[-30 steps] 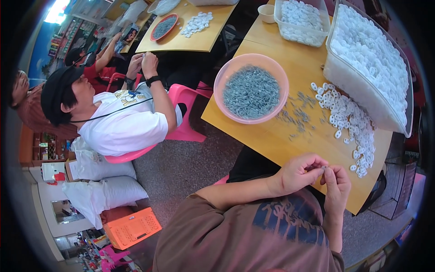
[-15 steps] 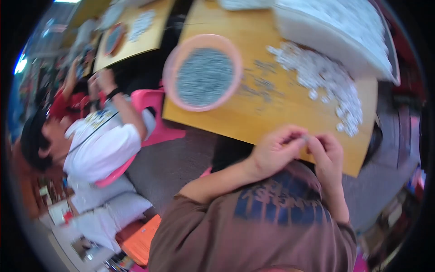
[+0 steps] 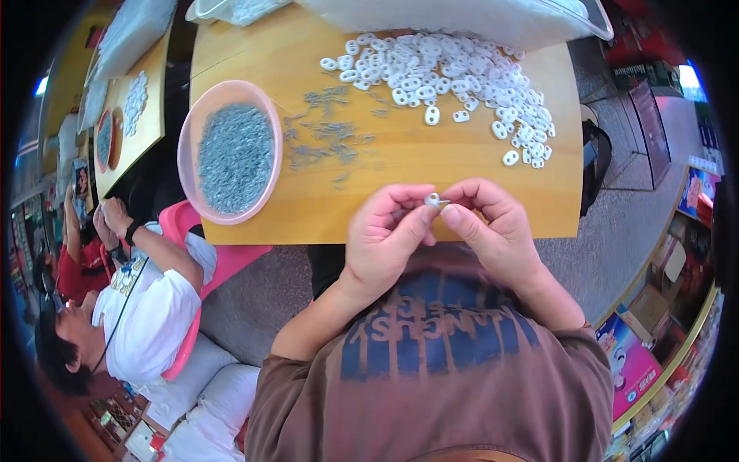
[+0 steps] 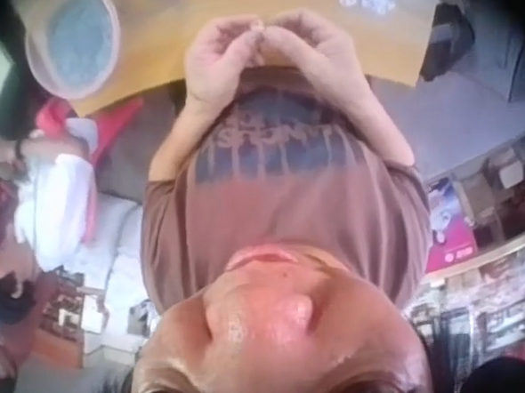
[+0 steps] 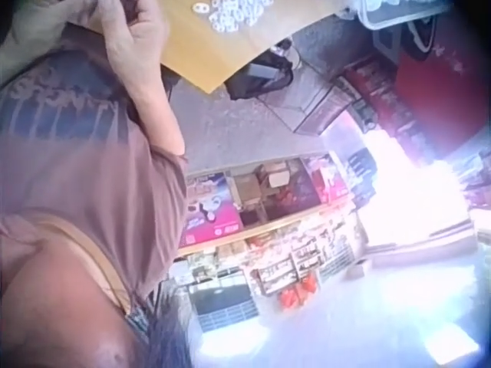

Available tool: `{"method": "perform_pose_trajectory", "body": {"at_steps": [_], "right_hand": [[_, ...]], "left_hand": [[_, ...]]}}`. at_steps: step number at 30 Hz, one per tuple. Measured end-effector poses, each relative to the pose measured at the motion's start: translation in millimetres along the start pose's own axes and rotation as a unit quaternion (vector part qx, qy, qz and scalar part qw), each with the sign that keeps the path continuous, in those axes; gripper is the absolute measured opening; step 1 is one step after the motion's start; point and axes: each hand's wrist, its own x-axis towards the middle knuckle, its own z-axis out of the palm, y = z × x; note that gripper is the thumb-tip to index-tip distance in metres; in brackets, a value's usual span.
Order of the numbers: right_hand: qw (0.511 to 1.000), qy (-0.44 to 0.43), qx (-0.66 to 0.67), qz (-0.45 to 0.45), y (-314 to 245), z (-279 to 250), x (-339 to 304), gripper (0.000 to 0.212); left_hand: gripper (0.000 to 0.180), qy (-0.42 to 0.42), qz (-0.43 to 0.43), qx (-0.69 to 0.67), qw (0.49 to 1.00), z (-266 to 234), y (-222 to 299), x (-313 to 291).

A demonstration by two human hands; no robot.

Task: Assembling small plastic components by inserting a metal spring between two white plastic housing pieces.

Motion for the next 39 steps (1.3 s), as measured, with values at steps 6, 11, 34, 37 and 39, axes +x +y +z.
{"method": "perform_pose_trajectory", "body": {"at_steps": [6,11,34,37,39], "right_hand": [[0.935,0.114,-0.284,-0.177,5.7,-44.2,-5.4,0.010],[0.824,0.200,-0.438,-0.298,19.2,-77.7,-1.9,0.012],[0.707,0.123,-0.611,-0.334,21.8,-68.0,32.8,0.020],[0.726,0.113,-0.589,-0.336,19.4,-64.7,32.6,0.020],[0.732,0.111,-0.580,-0.340,18.6,-64.1,31.1,0.019]], "left_hand": [[0.020,0.085,0.033,0.029,0.995,-9.1,2.9,5.3],[0.021,0.050,0.054,0.028,0.997,-11.4,-3.4,7.8],[0.025,0.020,0.059,0.004,0.998,2.5,13.9,1.4],[0.026,0.048,0.023,0.004,0.999,9.0,17.7,0.3],[0.027,0.033,0.021,-0.021,0.999,8.2,13.8,-0.4]]}}
